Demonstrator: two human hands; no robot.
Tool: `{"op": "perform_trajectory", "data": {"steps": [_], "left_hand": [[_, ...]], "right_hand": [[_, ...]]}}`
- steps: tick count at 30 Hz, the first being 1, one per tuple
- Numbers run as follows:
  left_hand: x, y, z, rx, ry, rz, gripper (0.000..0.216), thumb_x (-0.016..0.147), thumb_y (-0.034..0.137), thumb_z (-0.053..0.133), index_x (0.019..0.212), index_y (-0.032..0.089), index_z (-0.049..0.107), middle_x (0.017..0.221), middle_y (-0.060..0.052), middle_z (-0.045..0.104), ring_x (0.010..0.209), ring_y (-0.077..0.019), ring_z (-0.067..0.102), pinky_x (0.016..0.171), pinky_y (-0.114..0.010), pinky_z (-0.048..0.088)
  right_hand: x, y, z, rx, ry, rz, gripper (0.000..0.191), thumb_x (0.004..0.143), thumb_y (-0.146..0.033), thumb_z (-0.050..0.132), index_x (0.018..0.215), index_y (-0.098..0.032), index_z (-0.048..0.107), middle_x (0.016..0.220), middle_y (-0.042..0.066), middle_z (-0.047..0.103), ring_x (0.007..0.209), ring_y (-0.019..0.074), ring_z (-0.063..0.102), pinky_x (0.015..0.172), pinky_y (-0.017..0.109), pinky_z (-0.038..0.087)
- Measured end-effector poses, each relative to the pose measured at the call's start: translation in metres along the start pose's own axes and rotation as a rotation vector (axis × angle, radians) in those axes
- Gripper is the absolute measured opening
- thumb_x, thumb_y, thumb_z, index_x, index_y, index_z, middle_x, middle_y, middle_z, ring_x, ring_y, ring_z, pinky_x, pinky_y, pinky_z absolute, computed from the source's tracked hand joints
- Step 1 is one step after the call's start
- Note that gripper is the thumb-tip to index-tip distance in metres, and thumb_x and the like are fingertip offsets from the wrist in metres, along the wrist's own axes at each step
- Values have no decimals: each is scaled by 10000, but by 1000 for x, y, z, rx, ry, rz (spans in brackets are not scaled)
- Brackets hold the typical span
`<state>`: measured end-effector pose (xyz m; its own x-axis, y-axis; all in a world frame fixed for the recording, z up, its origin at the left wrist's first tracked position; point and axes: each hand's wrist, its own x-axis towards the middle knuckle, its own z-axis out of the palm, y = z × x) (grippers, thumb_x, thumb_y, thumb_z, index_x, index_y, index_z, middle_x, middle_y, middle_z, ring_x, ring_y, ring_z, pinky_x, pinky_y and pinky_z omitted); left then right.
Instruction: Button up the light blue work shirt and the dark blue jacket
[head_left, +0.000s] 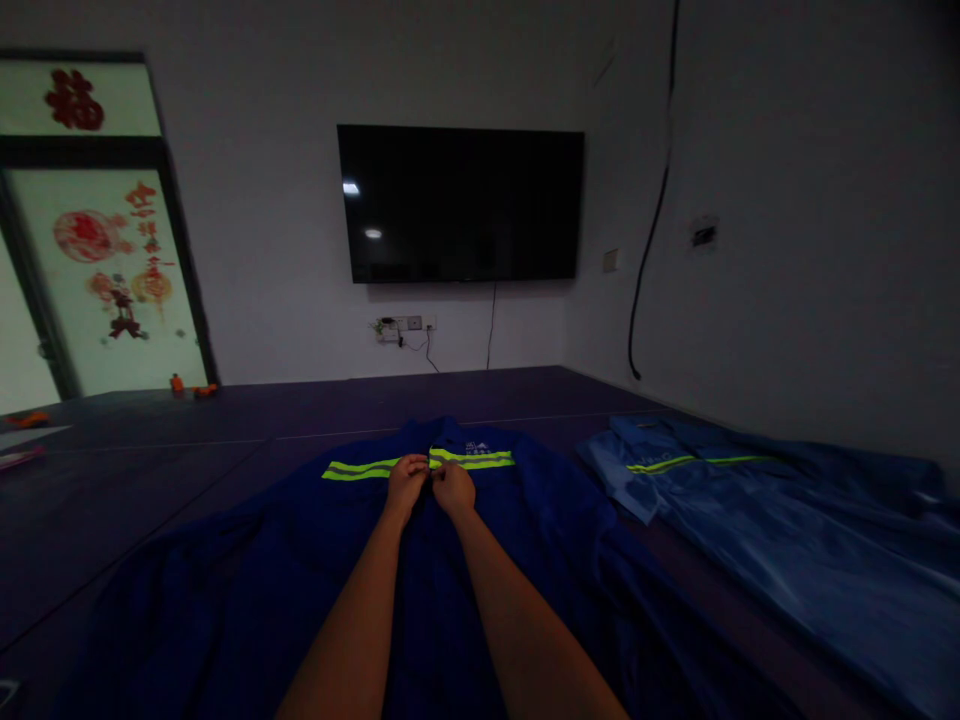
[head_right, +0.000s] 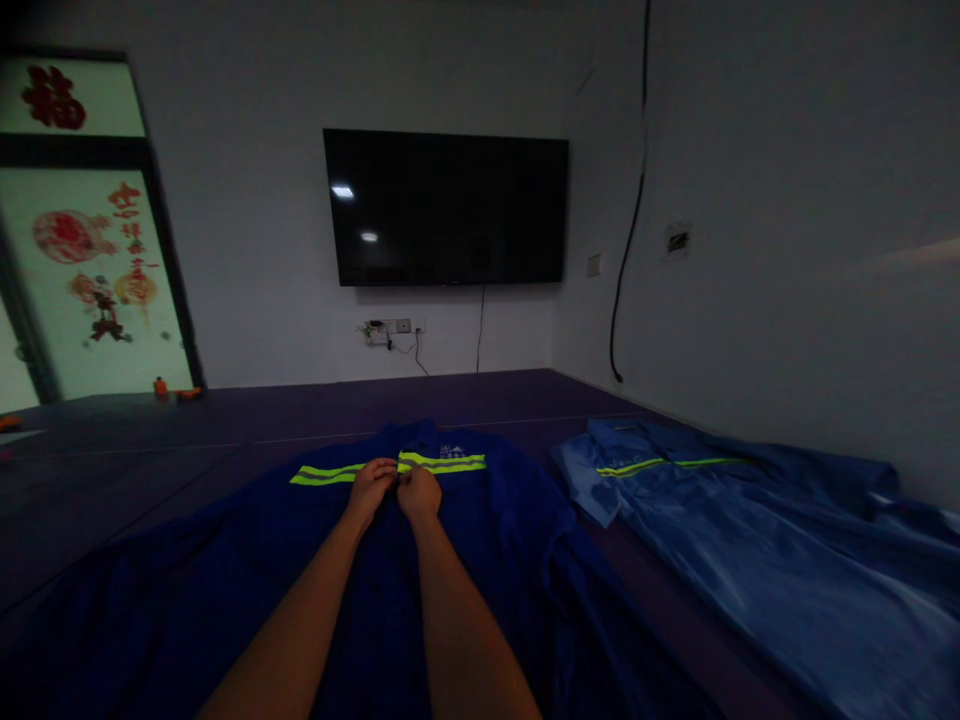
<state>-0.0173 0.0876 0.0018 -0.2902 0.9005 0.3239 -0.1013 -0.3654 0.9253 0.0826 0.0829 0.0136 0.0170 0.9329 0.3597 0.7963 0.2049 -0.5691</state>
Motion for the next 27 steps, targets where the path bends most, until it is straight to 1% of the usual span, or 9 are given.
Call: {"op": "perform_trajectory", "data": {"steps": [8, 13, 18, 22, 27], "left_hand": [[0, 2, -1, -4, -10, -13, 196, 559, 100, 596, 749, 145, 612, 598, 5, 627, 504, -90, 539, 525, -189, 398], [1, 2, -1, -15, -21, -23, 196, 547, 123, 624, 743, 136, 617, 578, 1, 624, 490, -94, 537, 516, -194, 402], [2, 0, -1, -44, -1, -21, 257, 554, 131, 644, 810, 140, 628, 649, -19, 648, 554, -110, 577, 550, -206, 431], [3, -1, -2, -58, 10, -16, 289, 562, 111, 644, 848, 142, 631, 706, -33, 659, 616, -120, 600, 607, -220, 450], [5, -4, -2, -57, 11, -13, 313, 553, 60, 633, 857, 135, 628, 671, -25, 650, 620, -121, 604, 639, -233, 459]], "right_hand": [[0, 2, 2, 4, 5, 0, 199, 799, -233, 475, 805, -198, 671, 840, 56, 680, 811, 165, 615, 621, 201, 388], [1, 3, 2, 22, 9, -4, 184, 797, -219, 480, 811, -199, 662, 871, 51, 673, 844, 160, 604, 653, 200, 387], [2, 3, 1, 64, 7, -17, 171, 792, -210, 488, 826, -223, 655, 853, 11, 670, 817, 129, 599, 671, 183, 391], [2, 2, 1, 95, 8, -15, 165, 780, -191, 497, 816, -232, 653, 847, -8, 668, 789, 113, 598, 672, 173, 393], [3, 2, 2, 112, 13, 5, 154, 777, -194, 506, 820, -218, 651, 830, 4, 671, 793, 122, 602, 672, 179, 398]]}}
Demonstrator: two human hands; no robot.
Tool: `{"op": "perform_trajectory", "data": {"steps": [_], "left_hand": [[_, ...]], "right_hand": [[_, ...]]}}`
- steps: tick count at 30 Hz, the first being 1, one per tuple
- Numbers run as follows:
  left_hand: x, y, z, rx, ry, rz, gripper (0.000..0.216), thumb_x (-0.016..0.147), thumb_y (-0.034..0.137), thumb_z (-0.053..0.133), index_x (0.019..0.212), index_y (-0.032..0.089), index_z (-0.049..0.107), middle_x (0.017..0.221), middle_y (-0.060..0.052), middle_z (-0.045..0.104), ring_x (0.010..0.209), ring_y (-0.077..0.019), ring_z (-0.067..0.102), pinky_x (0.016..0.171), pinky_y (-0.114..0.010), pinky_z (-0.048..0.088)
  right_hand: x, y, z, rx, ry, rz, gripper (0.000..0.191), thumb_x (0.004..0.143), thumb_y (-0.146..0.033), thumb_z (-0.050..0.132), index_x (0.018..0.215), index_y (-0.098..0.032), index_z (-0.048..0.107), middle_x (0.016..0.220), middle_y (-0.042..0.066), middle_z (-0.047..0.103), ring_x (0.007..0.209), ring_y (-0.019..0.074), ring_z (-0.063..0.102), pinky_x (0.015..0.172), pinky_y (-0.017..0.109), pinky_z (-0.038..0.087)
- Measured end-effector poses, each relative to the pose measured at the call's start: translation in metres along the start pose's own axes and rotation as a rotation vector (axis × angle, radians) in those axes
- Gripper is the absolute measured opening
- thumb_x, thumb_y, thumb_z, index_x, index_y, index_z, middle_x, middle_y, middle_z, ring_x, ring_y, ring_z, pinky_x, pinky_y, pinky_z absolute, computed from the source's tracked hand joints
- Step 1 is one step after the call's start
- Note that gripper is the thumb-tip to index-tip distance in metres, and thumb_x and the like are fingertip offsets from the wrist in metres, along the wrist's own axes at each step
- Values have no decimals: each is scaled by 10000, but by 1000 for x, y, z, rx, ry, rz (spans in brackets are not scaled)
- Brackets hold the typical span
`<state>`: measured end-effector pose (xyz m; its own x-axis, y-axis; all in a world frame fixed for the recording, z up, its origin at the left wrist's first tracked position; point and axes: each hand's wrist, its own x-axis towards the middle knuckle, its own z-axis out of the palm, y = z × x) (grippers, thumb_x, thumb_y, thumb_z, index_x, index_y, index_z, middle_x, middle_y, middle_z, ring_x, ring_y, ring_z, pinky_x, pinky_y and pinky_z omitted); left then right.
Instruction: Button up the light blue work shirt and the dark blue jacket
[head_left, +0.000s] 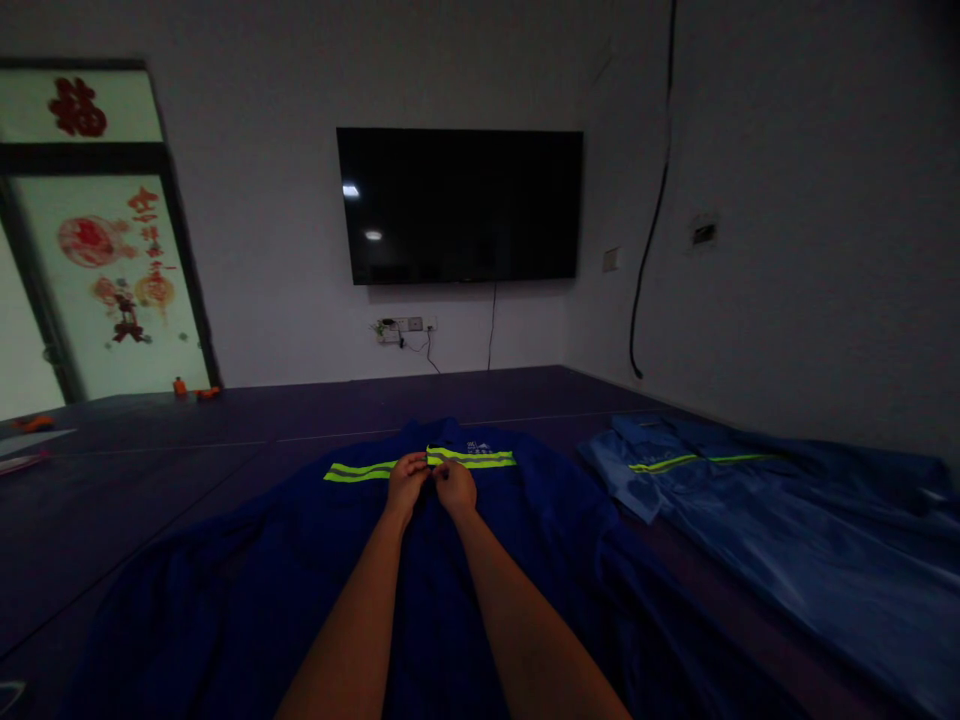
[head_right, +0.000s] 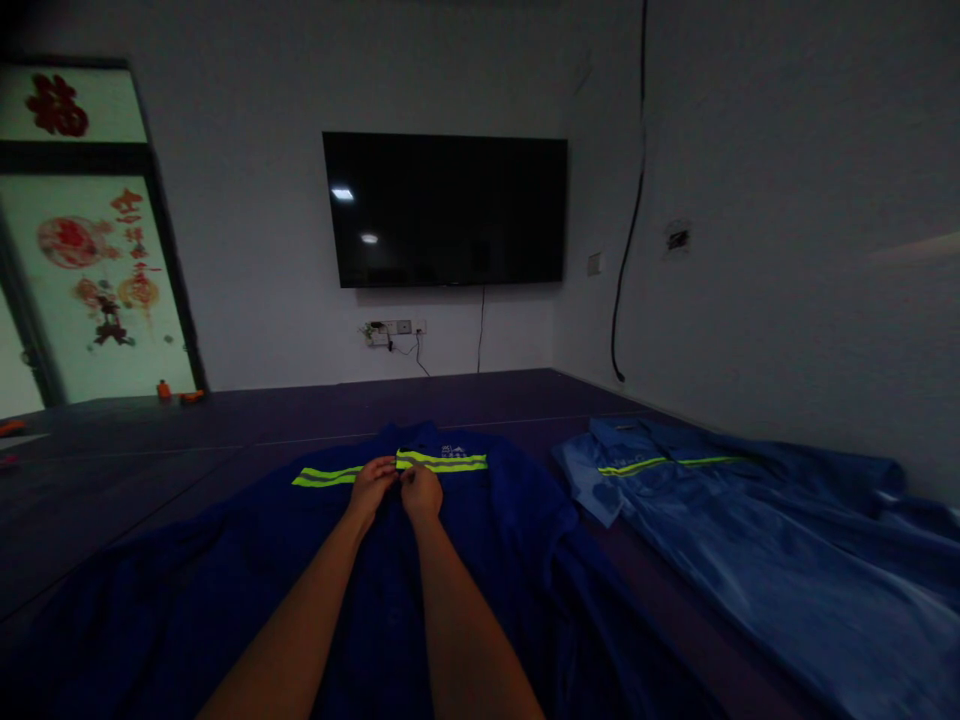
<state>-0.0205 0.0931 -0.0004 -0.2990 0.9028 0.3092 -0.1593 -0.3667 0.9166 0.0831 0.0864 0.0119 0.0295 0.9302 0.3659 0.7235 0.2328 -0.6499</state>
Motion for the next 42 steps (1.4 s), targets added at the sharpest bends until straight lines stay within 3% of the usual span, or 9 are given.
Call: {"op": "perform_trajectory", "data": {"steps": [10, 24, 32, 38, 42], "left_hand": [[-2, 0, -2, 27, -6, 5, 306, 554, 8, 567, 822, 144, 624, 639, 0, 652, 596, -115, 608, 671, -236, 453], [-1, -2, -2, 27, -9, -1, 311, 567, 83, 623, 875, 128, 624, 662, -14, 656, 616, -114, 605, 650, -222, 457], [4, -8, -3, 25, -3, -46, 238, 663, 144, 577, 898, 120, 609, 707, -39, 654, 581, -116, 609, 618, -246, 478], [2, -10, -6, 86, -26, -50, 273, 652, 112, 574, 922, 130, 611, 729, -28, 654, 679, -128, 613, 680, -242, 462], [-8, -4, -8, 120, -74, -51, 325, 622, 46, 569, 930, 138, 617, 798, -38, 664, 759, -140, 612, 727, -245, 448]], "right_hand": [[-1, 0, 2, 17, 24, 16, 136, 778, -215, 526, 839, -180, 642, 829, 39, 669, 792, 136, 607, 662, 188, 396], [1, 2, 4, 15, 36, -11, 158, 795, -248, 515, 819, -181, 656, 810, 55, 676, 819, 158, 608, 668, 201, 394], [7, 8, 7, 43, 29, -45, 219, 798, -168, 464, 892, -175, 662, 894, 66, 677, 862, 159, 607, 709, 202, 408], [4, 13, 7, 86, -14, -116, 246, 816, -163, 430, 907, -174, 659, 915, 36, 675, 829, 131, 613, 724, 194, 431], [-11, 15, 2, 78, -55, -190, 253, 745, -94, 499, 904, -190, 670, 936, 30, 672, 864, 136, 607, 767, 201, 434]]}}
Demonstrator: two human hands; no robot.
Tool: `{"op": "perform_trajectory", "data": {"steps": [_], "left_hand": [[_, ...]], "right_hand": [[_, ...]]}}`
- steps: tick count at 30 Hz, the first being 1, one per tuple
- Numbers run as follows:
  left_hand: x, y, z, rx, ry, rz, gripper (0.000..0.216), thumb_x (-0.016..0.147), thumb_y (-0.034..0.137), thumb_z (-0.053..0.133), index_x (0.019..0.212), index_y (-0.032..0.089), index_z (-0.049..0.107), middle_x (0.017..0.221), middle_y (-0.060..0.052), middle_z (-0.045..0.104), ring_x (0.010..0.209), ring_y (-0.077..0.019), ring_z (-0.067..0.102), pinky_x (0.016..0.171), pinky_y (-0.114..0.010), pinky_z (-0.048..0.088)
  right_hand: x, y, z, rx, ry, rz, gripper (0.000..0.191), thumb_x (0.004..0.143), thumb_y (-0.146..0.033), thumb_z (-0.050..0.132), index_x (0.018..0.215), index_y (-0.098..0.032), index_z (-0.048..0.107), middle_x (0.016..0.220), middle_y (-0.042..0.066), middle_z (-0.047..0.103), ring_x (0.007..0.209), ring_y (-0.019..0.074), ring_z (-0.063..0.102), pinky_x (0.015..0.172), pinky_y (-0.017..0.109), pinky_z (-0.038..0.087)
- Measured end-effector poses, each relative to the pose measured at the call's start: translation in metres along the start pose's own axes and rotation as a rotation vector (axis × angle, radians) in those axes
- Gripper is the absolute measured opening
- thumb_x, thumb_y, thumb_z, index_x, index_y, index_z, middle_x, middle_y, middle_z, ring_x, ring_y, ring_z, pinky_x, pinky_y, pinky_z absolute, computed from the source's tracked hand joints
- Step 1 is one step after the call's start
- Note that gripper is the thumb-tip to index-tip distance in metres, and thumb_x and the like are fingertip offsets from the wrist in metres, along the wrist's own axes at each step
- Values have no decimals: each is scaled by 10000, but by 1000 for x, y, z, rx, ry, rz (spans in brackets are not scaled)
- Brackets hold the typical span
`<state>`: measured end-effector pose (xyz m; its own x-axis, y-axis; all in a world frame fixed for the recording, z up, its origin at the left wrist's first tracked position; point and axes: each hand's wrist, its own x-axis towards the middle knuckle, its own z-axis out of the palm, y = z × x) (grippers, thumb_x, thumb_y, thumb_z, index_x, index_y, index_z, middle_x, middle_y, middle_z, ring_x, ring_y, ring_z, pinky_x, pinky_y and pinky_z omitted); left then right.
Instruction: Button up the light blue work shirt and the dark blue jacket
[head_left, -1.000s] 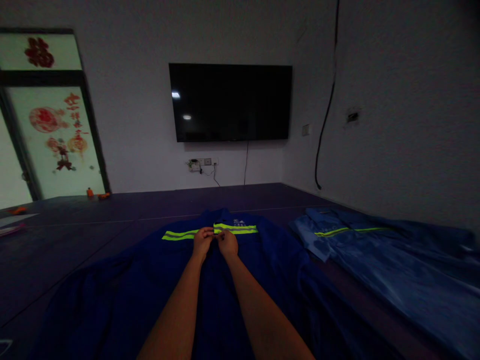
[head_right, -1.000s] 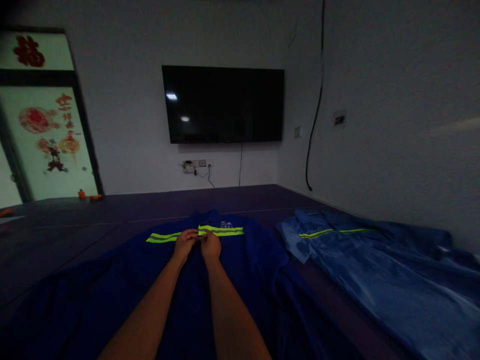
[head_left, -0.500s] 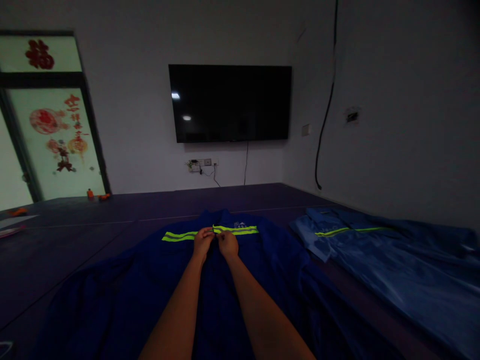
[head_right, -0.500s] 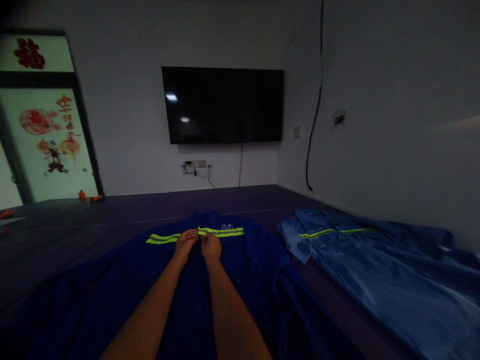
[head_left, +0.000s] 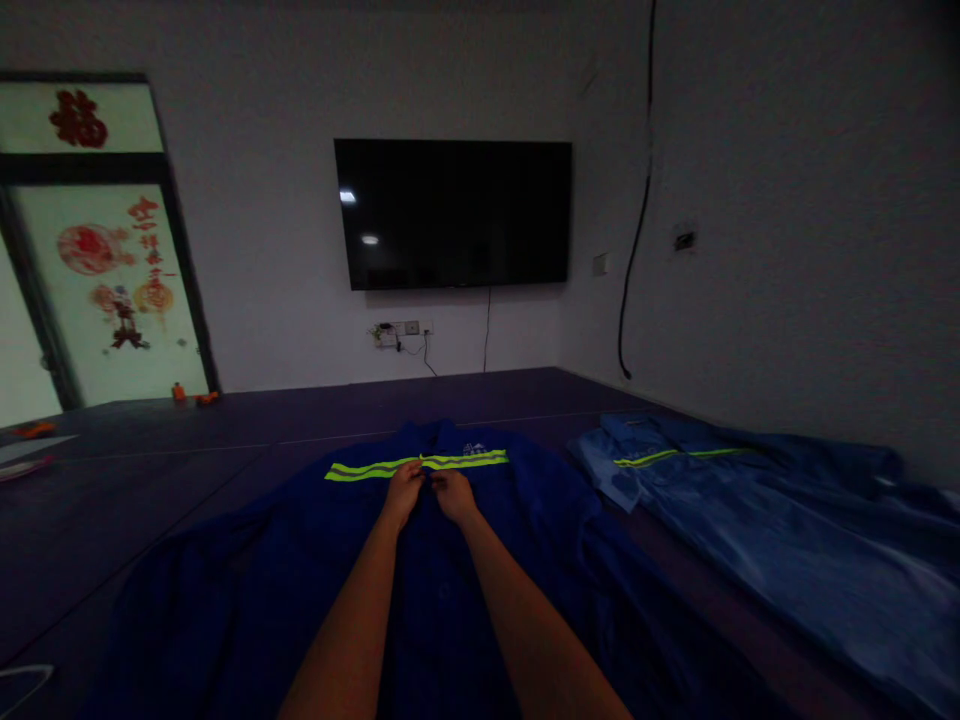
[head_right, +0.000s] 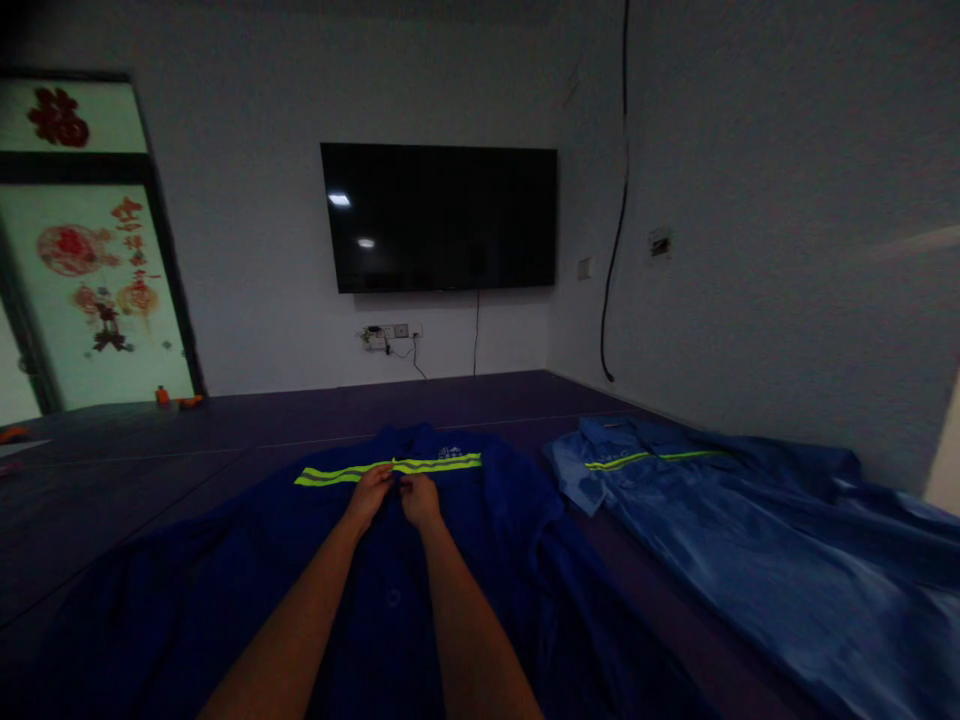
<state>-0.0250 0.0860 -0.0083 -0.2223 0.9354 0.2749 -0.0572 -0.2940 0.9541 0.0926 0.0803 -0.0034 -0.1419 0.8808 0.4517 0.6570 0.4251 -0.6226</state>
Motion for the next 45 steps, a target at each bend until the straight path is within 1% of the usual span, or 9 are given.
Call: {"op": "perform_trajectory", "data": {"steps": [5, 9, 14, 18, 21, 25, 30, 34, 45], "left_hand": [[-21, 6, -4, 17, -51, -42, 386, 616, 11, 555, 974, 146, 606, 757, -30, 659, 673, -126, 602, 674, -237, 445], [-43, 9, -9, 35, -50, -71, 353, 666, 83, 566, 1016, 125, 586, 687, -22, 641, 604, -112, 581, 620, -225, 436], [-66, 14, -14, 68, -42, -63, 320, 708, 184, 580, 1019, 109, 582, 648, -25, 633, 596, -115, 586, 619, -231, 445], [-81, 16, -16, 126, -18, -19, 294, 684, 132, 573, 976, 123, 600, 664, -25, 647, 648, -132, 605, 653, -235, 453], [-89, 18, -16, 178, 2, 29, 306, 670, 66, 535, 959, 138, 607, 754, -41, 665, 701, -132, 615, 690, -236, 457], [-94, 20, -14, 248, 12, 92, 329, 645, -4, 500, 912, 144, 622, 823, -60, 668, 739, -130, 622, 715, -241, 465], [-94, 24, -11, 336, 19, 145, 320, 623, -36, 520, 856, 152, 633, 805, -54, 663, 751, -136, 621, 724, -250, 470], [-96, 27, -9, 407, 32, 174, 304, 595, -47, 556, 802, 159, 640, 755, -37, 649, 746, -143, 609, 740, -267, 459], [-99, 33, -7, 470, 38, 215, 332, 585, -41, 562, 832, 163, 647, 677, -4, 613, 663, -123, 584, 667, -234, 448]], "right_hand": [[-26, -4, -9, -44, -50, -61, 268, 708, -87, 546, 918, -190, 676, 1025, 44, 645, 952, 149, 581, 851, 223, 415], [-44, -9, -16, -79, -66, -63, 279, 714, -96, 544, 947, -179, 672, 1098, 74, 609, 1037, 173, 541, 911, 257, 382], [-62, -18, -19, -112, -70, -56, 304, 714, -90, 547, 988, -162, 656, 1138, 94, 583, 1083, 187, 512, 941, 267, 352], [-72, -23, -19, -129, -63, -47, 309, 727, -79, 531, 1002, -162, 647, 1107, 94, 600, 1075, 186, 517, 933, 263, 352], [-75, -24, -19, -133, -48, -41, 304, 734, -79, 526, 1003, -157, 643, 1076, 95, 614, 1054, 186, 530, 927, 262, 355], [-74, -24, -20, -135, -30, -37, 275, 725, -84, 541, 968, -155, 650, 1022, 89, 634, 993, 182, 560, 878, 248, 384], [-72, -24, -20, -145, -22, -27, 197, 712, -85, 551, 861, -145, 664, 951, 88, 649, 935, 179, 578, 825, 233, 400], [-72, -24, -19, -145, -29, -31, 191, 720, -91, 543, 863, -136, 662, 939, 92, 648, 935, 177, 574, 824, 233, 395], [-70, -24, -21, -115, -15, -21, 190, 720, -90, 541, 855, -144, 663, 942, 78, 652, 924, 159, 575, 804, 217, 401]]}}
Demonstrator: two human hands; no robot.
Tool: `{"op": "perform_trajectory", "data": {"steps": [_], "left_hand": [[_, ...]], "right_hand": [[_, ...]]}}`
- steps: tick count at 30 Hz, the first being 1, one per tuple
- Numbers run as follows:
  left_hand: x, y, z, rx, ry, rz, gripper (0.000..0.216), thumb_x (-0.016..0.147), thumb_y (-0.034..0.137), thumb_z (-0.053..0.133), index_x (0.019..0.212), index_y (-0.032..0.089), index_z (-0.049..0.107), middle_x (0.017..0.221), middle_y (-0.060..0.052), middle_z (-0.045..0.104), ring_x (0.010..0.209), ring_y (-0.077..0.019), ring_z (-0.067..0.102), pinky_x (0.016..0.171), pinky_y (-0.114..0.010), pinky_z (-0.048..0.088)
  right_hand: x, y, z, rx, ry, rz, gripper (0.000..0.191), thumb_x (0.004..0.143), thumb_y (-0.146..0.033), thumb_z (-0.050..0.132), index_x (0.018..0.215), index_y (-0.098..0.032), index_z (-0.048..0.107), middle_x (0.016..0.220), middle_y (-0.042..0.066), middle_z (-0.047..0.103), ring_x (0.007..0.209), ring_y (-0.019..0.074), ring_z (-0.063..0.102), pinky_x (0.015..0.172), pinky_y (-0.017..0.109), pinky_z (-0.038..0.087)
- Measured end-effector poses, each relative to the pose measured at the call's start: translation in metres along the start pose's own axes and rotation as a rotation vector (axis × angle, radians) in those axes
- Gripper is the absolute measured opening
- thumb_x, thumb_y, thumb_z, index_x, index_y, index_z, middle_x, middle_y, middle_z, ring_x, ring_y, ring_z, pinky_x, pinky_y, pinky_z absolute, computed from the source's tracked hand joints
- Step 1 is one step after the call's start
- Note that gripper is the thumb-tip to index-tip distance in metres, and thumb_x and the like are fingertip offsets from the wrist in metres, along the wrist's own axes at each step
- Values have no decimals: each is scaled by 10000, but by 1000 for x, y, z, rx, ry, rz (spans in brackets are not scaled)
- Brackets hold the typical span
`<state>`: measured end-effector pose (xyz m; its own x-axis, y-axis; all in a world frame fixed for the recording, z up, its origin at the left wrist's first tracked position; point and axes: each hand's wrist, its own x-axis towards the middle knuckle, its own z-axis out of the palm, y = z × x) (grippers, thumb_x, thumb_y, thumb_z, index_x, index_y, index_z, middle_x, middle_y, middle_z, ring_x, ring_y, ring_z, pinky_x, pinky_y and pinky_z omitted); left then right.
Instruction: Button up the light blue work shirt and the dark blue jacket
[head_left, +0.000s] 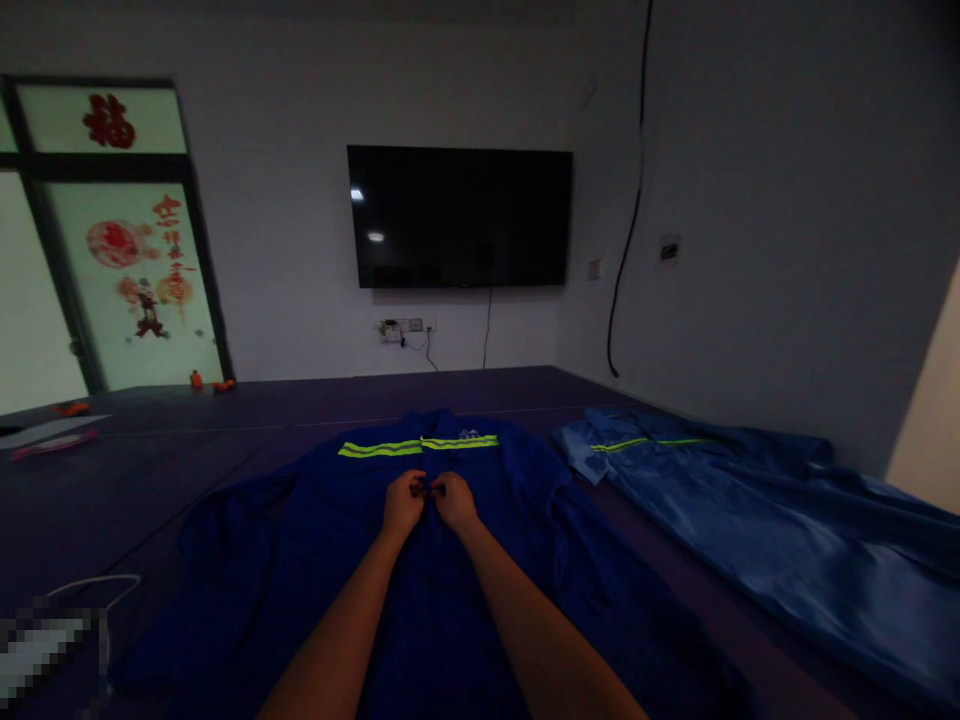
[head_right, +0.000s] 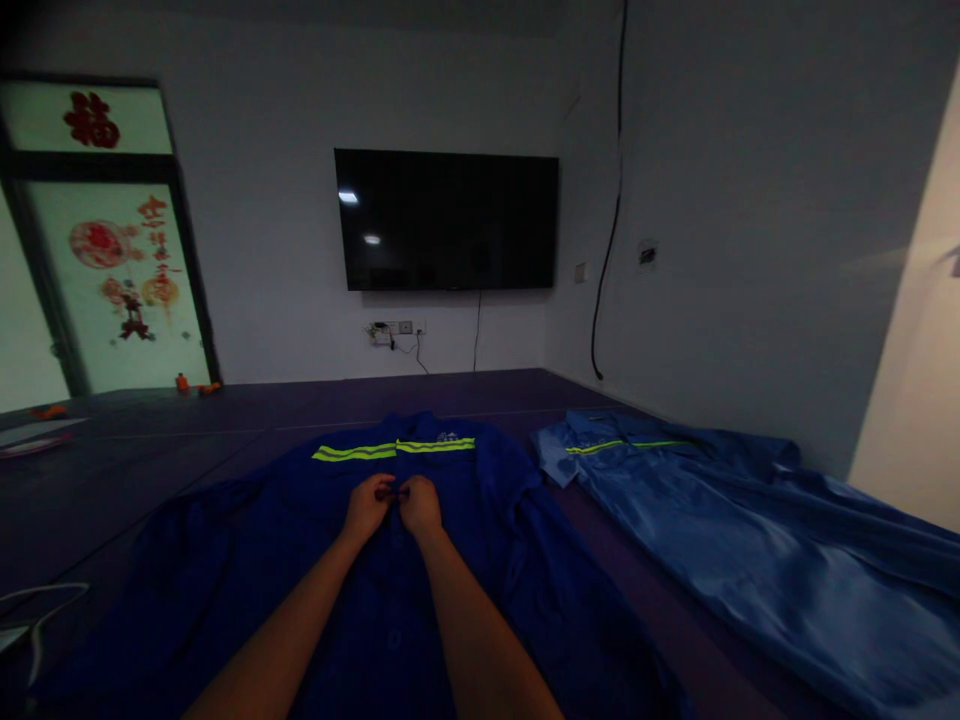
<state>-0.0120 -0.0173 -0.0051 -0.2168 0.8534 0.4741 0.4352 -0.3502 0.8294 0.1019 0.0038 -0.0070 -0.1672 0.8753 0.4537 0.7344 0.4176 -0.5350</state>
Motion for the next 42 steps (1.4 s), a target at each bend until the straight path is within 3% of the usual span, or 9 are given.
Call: {"op": "perform_trajectory", "data": {"steps": [14, 26, 42], "left_hand": [[2, -2, 0, -32, -5, -1, 345, 597, -62, 490, 814, 156, 646, 670, -12, 633, 675, -123, 598, 696, -239, 448], [6, -8, -1, -83, -23, -33, 271, 606, -10, 492, 766, 159, 631, 599, 1, 631, 632, -129, 609, 640, -228, 451], [8, -10, 2, -46, 0, -46, 255, 597, -10, 503, 759, 149, 618, 607, -3, 632, 619, -125, 608, 623, -220, 446]], "right_hand": [[0, -2, -2, -42, 5, 10, 116, 741, -187, 567, 769, -155, 675, 886, 76, 651, 894, 172, 577, 811, 234, 390], [-2, -8, -2, -120, 2, 17, 141, 762, -151, 537, 799, -135, 672, 928, 109, 627, 960, 211, 542, 821, 260, 368], [0, -4, -2, -107, -10, 4, 128, 758, -145, 542, 792, -146, 666, 903, 90, 632, 941, 187, 545, 809, 242, 364]]}}
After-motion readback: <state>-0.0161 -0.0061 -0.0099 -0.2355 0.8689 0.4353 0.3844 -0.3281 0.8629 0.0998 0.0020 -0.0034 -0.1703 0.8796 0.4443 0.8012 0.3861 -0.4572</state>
